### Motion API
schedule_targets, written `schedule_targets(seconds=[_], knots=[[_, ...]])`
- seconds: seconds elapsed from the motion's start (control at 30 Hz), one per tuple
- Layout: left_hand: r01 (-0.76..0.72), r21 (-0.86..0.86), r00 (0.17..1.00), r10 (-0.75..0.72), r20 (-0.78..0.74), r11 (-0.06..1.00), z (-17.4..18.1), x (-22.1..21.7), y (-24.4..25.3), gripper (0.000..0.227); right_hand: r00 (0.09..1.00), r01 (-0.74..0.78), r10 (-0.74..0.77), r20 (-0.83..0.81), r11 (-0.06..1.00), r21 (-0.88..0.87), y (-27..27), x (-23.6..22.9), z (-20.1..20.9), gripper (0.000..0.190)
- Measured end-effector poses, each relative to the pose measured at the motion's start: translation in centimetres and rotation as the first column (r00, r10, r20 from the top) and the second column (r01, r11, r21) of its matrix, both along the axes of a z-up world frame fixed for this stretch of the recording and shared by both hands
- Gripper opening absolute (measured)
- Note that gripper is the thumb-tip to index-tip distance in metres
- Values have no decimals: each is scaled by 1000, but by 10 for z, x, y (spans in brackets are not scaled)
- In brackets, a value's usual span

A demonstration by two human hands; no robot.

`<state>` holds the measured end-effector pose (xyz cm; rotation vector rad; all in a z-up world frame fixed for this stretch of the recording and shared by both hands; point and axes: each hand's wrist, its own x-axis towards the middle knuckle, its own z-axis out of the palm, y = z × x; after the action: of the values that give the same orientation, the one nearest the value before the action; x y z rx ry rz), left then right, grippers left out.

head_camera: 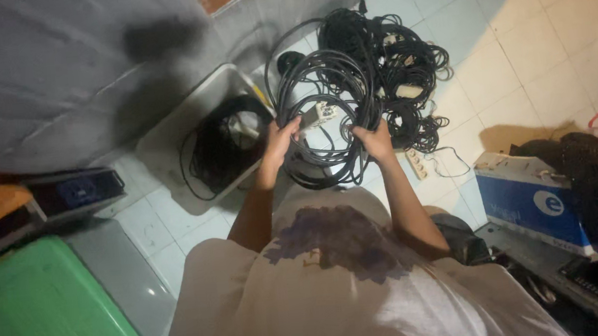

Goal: The person untangles a large bundle of black cables and power strips, gathers a portion of the cables, and places them into a white plastic bin.

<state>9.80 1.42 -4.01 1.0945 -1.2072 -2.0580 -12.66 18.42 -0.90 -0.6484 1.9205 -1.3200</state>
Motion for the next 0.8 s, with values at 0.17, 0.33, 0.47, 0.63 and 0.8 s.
schedule_targets(seconds=[0.17, 0.33, 0.47, 0.63, 0.8], knots=[[-114, -41, 984, 108, -141, 993, 20, 7, 23, 20, 998, -8, 7, -54, 1000, -28, 4, -8, -7, 19], [-189, 14, 943, 185, -277, 982, 53, 10, 44, 29, 995, -72, 85, 51, 973, -219, 3, -19, 16, 12], [-300, 122, 902, 323, -287, 946, 62, 15, 84, 58, 995, -21, 39, 87, 980, -199, 30, -7, 46, 11], [-369, 5, 903, 360, -235, 929, 57, 31, 124, 59, 995, -83, 91, 26, 968, -236, 49, 8, 58, 23], [-412, -4, 896, 404, -185, 911, 45, 64, 145, 60, 990, 6, 16, 141, 988, -157, 48, 35, 36, 40]])
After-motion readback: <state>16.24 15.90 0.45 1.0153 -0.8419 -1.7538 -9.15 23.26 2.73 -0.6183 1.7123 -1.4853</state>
